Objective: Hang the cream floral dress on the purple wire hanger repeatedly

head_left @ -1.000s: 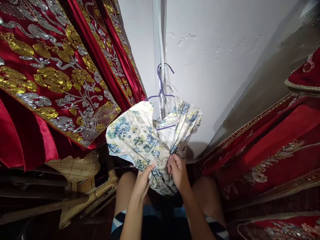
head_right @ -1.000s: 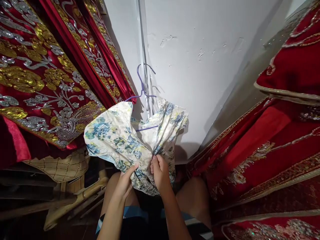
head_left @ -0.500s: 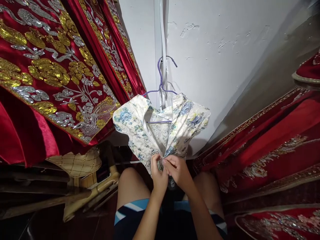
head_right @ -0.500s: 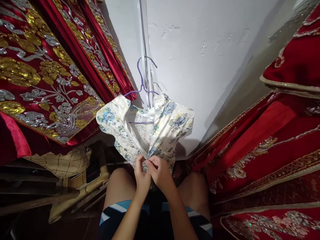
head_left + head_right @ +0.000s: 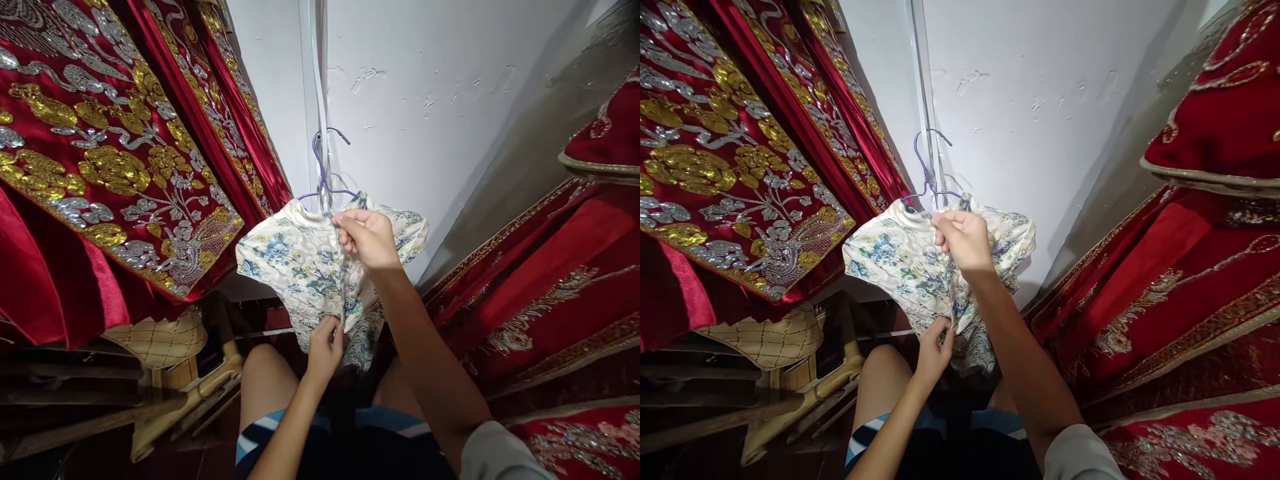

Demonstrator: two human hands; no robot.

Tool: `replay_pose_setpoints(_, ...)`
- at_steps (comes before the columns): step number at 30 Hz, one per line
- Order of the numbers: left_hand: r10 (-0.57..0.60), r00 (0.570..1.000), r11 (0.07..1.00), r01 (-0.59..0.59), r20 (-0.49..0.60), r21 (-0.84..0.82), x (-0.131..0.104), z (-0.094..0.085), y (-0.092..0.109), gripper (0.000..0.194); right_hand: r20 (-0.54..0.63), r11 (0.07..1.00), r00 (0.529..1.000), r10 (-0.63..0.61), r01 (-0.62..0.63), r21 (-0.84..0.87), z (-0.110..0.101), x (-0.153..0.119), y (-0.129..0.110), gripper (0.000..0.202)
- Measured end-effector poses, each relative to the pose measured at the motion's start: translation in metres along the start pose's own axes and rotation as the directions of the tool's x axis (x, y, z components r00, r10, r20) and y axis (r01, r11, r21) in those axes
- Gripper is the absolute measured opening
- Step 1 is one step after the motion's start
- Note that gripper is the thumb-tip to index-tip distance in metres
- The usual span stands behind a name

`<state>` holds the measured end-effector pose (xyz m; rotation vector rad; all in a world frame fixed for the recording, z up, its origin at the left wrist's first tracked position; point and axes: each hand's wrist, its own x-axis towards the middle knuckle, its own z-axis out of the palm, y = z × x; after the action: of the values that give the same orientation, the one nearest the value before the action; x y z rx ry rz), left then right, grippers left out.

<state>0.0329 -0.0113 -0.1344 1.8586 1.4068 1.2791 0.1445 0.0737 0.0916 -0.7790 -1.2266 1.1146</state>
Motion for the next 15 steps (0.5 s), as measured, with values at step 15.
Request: replay_pose_setpoints(15, 0.477, 0.847, 0.878, -0.448, -0.233, 0.168, 0.140, -0.110, 0.145, 0.015, 0.047, 0.977, 0.981, -0.189, 0.192, -0.091, -0.006, -0.021, 0.006, 0.025)
